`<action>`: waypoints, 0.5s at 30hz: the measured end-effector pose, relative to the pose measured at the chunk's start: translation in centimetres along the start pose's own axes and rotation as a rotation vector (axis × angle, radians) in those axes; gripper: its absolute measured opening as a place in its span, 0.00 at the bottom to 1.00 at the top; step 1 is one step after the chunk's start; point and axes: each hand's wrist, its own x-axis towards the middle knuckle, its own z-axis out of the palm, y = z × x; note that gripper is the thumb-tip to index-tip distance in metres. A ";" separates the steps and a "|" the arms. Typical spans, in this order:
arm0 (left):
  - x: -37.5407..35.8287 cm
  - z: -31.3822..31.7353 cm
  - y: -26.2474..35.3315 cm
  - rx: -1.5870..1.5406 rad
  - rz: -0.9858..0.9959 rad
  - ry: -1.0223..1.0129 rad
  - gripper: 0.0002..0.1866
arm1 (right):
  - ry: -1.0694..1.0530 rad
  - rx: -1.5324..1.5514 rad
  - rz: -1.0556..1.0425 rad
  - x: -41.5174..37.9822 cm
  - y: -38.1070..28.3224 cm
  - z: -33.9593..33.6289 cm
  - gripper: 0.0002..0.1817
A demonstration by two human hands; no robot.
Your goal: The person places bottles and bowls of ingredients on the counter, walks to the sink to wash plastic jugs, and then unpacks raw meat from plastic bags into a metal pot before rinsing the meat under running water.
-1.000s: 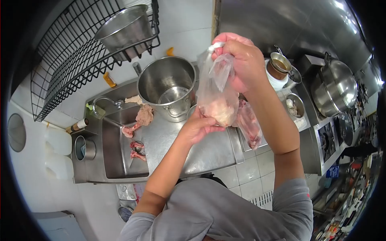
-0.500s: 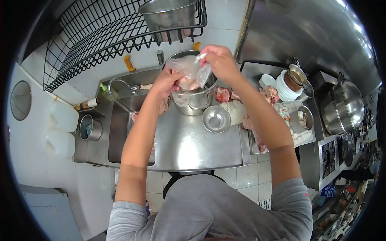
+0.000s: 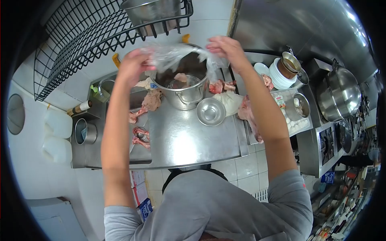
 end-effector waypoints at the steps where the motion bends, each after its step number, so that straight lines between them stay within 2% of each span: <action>1: -1.0 -1.9 0.1 0.015 0.036 -0.038 0.12 | 0.084 0.061 0.087 -0.4 1.6 -2.1 0.23; 3: -3.3 -4.7 0.1 -0.008 0.085 -0.063 0.13 | 0.226 -0.531 0.085 -1.1 8.4 -5.3 0.32; 5: -6.1 -6.5 0.2 -0.075 0.112 -0.031 0.14 | 0.061 -0.919 0.300 -2.2 14.0 -6.1 0.37; 8: -8.1 -9.6 -1.2 -0.110 0.090 0.107 0.12 | -0.028 -1.161 0.202 -3.3 20.4 -3.6 0.41; 11: -8.7 -8.9 -2.5 0.346 -0.047 0.191 0.14 | -0.204 -1.361 0.135 -2.7 24.6 -2.1 0.45; 12: -8.4 -8.1 -3.2 0.523 -0.109 0.221 0.15 | -0.269 -1.382 0.218 -2.5 24.4 -1.4 0.45; 14: -6.6 -4.1 -4.7 1.099 0.007 0.199 0.23 | -0.396 -1.429 0.385 -2.2 21.7 0.1 0.45; 15: -5.6 -2.5 -7.0 1.126 0.174 0.190 0.26 | -0.359 -1.465 0.305 -2.0 22.6 0.2 0.42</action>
